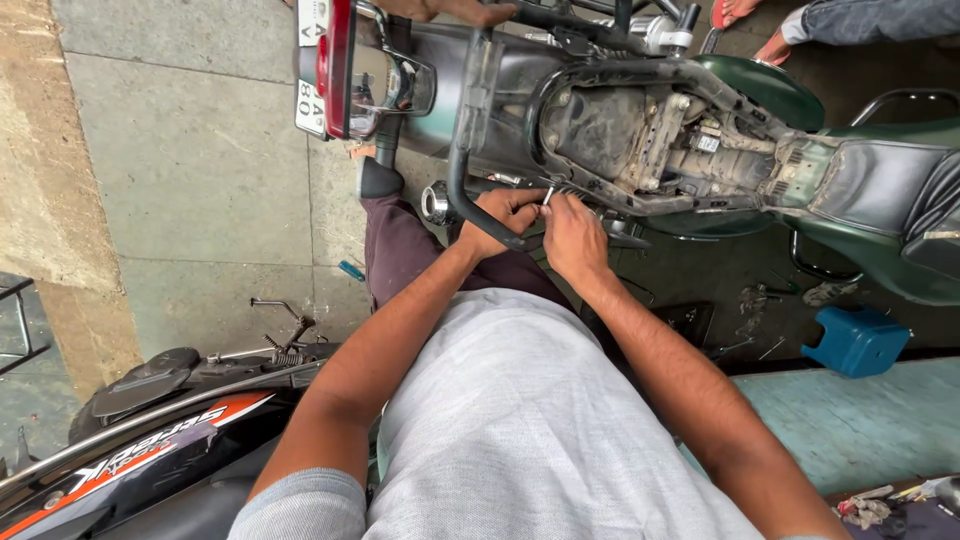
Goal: Repairing a motorcycle by removing the seat and working on the rear frame and grab bar components.
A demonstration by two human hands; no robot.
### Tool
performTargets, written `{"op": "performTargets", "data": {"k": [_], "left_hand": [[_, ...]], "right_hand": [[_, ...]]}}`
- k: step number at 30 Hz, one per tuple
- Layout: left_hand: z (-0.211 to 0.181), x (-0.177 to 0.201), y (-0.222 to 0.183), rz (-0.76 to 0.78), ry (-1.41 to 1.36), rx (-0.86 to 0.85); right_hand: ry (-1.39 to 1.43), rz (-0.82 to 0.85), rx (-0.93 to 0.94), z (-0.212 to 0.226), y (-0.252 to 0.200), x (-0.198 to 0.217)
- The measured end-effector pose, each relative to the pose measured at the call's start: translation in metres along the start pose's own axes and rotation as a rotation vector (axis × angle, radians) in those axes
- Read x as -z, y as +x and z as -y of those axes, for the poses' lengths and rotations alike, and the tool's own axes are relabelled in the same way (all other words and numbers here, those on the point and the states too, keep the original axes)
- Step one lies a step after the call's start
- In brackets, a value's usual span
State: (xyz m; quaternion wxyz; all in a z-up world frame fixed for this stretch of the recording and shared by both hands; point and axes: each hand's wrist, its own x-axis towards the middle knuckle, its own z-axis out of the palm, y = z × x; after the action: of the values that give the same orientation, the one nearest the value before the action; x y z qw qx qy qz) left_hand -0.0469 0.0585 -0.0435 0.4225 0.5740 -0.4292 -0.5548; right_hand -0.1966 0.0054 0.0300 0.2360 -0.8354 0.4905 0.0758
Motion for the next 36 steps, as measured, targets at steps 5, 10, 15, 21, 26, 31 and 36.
{"op": "performTargets", "data": {"k": [5,10,15,21,26,31,36], "left_hand": [[-0.008,0.009,-0.007,0.098,-0.042,0.096],[-0.005,0.019,-0.001,0.229,-0.113,0.16],[0.02,0.01,0.0,0.326,-0.296,0.11],[0.004,0.023,0.002,0.414,-0.16,0.161],[0.027,0.008,0.002,0.427,-0.334,0.162],[0.03,0.003,0.004,0.456,-0.407,0.186],[0.082,-0.016,0.003,0.419,-0.451,-0.019]], "right_hand": [[0.171,-0.069,0.001,-0.007,-0.003,-0.009],[0.313,-0.1,-0.099,-0.01,0.006,-0.022],[0.366,-0.017,-0.333,-0.007,0.006,-0.019],[-0.101,0.086,-0.2,0.021,0.007,0.015],[-0.118,0.152,-0.236,0.031,0.012,0.023],[-0.268,0.3,-0.271,0.038,0.032,0.025],[-0.595,0.741,-0.372,0.062,0.084,-0.015]]}}
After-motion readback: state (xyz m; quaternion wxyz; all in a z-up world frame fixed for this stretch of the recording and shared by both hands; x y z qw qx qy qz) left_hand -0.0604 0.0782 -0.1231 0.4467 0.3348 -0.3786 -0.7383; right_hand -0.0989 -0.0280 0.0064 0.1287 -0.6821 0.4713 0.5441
